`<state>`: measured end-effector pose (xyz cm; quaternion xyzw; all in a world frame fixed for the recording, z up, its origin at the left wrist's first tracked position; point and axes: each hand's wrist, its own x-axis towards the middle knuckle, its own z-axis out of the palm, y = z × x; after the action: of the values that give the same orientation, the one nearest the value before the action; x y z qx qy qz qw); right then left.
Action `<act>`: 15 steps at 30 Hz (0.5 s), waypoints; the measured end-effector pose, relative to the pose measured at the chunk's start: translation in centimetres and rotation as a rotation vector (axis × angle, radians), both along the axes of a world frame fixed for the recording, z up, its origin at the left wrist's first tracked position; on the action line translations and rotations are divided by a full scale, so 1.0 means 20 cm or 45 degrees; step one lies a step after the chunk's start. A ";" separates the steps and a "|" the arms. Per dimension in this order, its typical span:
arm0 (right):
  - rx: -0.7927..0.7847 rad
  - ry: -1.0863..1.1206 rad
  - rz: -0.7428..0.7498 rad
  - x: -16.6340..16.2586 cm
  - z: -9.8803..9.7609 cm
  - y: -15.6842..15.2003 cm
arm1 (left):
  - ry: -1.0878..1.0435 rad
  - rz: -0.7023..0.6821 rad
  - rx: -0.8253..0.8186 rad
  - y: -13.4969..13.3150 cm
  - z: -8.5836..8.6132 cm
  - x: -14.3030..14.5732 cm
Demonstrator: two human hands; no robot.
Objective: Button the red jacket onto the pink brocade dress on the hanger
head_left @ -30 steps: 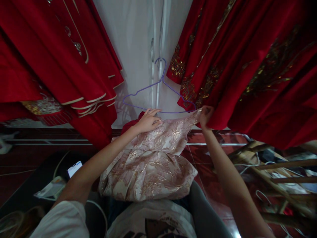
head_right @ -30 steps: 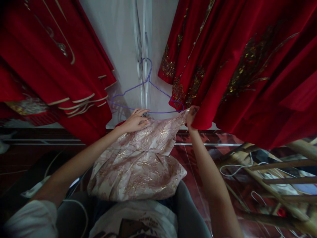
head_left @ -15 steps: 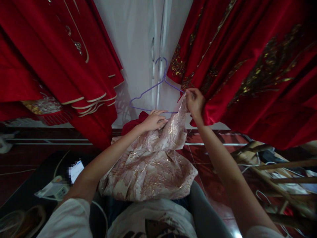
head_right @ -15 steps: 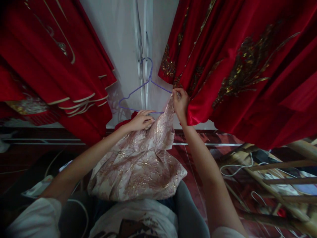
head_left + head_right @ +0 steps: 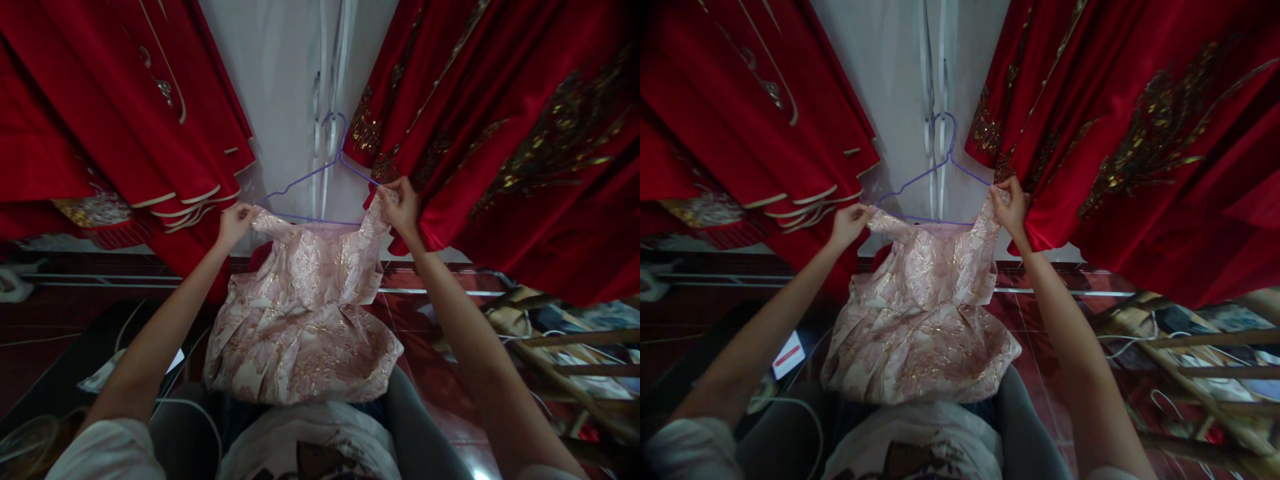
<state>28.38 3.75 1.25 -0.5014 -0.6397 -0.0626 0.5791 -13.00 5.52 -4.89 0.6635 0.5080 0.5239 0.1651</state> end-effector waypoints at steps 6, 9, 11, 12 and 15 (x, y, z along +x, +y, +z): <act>0.006 0.022 0.072 -0.01 0.00 -0.01 | -0.193 -0.152 -0.198 -0.02 -0.06 -0.07; 0.015 0.034 0.068 -0.01 0.01 -0.01 | -0.244 -0.135 -0.158 -0.04 -0.03 -0.02; 0.014 0.041 0.077 -0.01 0.02 -0.02 | -0.274 -0.130 -0.138 -0.05 -0.01 -0.01; 0.012 0.044 0.086 0.00 0.02 -0.02 | -0.290 -0.134 -0.137 -0.05 0.00 0.00; 0.010 0.053 0.114 0.00 0.02 -0.02 | -0.295 -0.158 -0.147 -0.04 0.04 -0.01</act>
<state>28.47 3.37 1.71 -0.4711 -0.6492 -0.0286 0.5965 -13.26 4.74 -4.06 0.6180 0.4730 0.5556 0.2925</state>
